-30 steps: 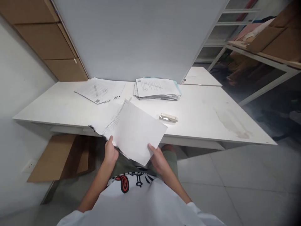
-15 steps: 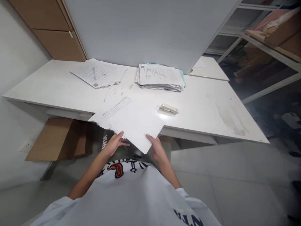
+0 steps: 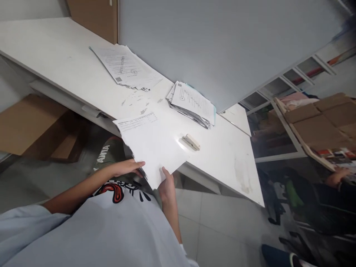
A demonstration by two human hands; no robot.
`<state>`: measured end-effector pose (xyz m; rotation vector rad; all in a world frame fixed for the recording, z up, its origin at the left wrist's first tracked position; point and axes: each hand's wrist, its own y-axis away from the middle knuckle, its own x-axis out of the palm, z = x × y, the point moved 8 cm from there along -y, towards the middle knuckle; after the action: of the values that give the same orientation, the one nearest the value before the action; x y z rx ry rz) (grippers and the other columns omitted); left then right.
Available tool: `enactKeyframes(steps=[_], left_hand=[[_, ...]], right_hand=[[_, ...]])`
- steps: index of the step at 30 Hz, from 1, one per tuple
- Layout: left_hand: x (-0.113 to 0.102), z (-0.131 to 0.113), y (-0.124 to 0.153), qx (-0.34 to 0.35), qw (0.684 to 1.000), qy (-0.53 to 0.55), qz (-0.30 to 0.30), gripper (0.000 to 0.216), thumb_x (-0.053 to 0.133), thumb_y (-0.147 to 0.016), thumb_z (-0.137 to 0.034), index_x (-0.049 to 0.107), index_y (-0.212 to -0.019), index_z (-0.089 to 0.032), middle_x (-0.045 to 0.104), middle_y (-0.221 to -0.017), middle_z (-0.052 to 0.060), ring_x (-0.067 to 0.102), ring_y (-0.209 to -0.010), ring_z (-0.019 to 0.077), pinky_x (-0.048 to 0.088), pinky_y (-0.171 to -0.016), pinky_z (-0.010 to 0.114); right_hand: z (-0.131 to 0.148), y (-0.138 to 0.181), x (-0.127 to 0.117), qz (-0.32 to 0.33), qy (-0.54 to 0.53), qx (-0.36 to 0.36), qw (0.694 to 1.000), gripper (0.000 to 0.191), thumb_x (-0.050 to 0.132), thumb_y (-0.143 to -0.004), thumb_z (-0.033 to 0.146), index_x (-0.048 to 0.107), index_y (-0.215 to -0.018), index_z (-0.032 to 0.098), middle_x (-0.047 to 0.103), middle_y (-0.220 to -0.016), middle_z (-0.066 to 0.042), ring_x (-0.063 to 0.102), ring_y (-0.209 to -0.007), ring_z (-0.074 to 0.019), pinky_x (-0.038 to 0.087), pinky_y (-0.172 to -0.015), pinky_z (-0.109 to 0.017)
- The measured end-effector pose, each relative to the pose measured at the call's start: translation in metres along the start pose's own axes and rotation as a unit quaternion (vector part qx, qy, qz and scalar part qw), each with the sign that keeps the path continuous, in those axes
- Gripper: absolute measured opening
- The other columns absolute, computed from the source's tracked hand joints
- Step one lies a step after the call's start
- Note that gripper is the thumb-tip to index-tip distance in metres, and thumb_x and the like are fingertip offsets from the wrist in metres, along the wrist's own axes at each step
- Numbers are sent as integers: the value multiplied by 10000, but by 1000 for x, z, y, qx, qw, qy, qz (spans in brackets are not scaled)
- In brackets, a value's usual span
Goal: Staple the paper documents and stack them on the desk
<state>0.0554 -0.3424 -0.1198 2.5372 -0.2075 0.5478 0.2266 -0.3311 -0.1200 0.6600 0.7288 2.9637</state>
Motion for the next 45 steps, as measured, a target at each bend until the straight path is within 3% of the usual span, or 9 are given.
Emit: enactKeyframes(steps=[5, 10, 13, 19, 27, 33, 39, 42, 45], left_hand=[[-3, 16, -16, 81, 990, 53, -98, 590, 832, -606, -558, 744, -1077, -214, 740, -1109, 112, 656, -1093, 315, 541, -897, 418], [-2, 10, -17, 175, 974, 42, -136, 695, 799, -630, -617, 699, -1177, -200, 710, -1196, 114, 577, -1230, 330, 427, -1082, 446], [-1, 11, -17, 195, 966, 47, -161, 683, 777, -660, -619, 687, -1171, -175, 710, -1179, 129, 606, -1173, 334, 461, -1037, 455], [-20, 1, 0, 273, 910, 53, -308, 557, 732, -731, -571, 652, -1075, -141, 722, -1103, 116, 650, -1036, 287, 505, -918, 403], [-10, 4, -11, 254, 925, 152, -238, 520, 780, -678, -475, 670, -1061, -141, 732, -1097, 112, 656, -1070, 290, 500, -954, 409], [-6, 8, -15, 233, 923, 182, -246, 564, 780, -654, -518, 687, -1059, -138, 738, -1076, 122, 666, -1068, 296, 526, -934, 408], [-15, 5, -29, 228, 925, 145, -266, 591, 823, -601, -551, 714, -973, -105, 753, -996, 133, 689, -980, 308, 521, -933, 434], [-23, 3, -30, 236, 921, 131, -280, 584, 812, -623, -548, 718, -991, -104, 755, -991, 127, 694, -945, 301, 521, -922, 434], [-28, 2, -29, 233, 924, 115, -281, 573, 804, -636, -536, 721, -999, -100, 756, -984, 128, 696, -925, 297, 529, -893, 424]], right_hand=[[-17, 4, -19, -18, -4, 20, 1000, 538, 686, -825, 432, 611, -1290, 174, 697, -1247, -96, 652, -1166, -258, 487, -1070, -455], [-26, 14, -24, -8, 14, 42, 999, 578, 717, -811, 411, 586, -1328, 187, 673, -1291, -98, 662, -1147, -243, 501, -1056, -427], [-28, 20, -21, -18, 17, 39, 999, 582, 731, -795, 408, 594, -1316, 189, 685, -1267, -100, 670, -1127, -247, 521, -1023, -426], [-28, 24, -14, -18, 10, 0, 1000, 626, 788, -717, 351, 602, -1297, 207, 713, -1210, -90, 673, -1103, -247, 524, -996, -428], [-26, 27, -31, -60, -11, -19, 998, 516, 741, -771, 432, 628, -1222, 210, 726, -1162, -70, 657, -1118, -224, 518, -985, -389], [-16, 26, -46, -75, 22, -19, 997, 353, 781, -729, 438, 662, -956, 194, 747, -952, -32, 677, -865, -183, 538, -748, -292], [-11, 8, -62, -73, 90, -52, 992, 360, 695, -794, 528, 599, -898, 198, 644, -749, 19, 544, -614, -127, 433, -565, -252], [40, 2, -92, -199, 145, -205, 947, 316, 615, -853, 520, 559, -973, 234, 566, -744, 42, 502, -617, -127, 435, -598, -253], [116, 3, -98, -294, 237, -386, 842, 337, 546, -905, 507, 557, -1110, 239, 591, -1014, -36, 564, -854, -169, 485, -801, -310]])
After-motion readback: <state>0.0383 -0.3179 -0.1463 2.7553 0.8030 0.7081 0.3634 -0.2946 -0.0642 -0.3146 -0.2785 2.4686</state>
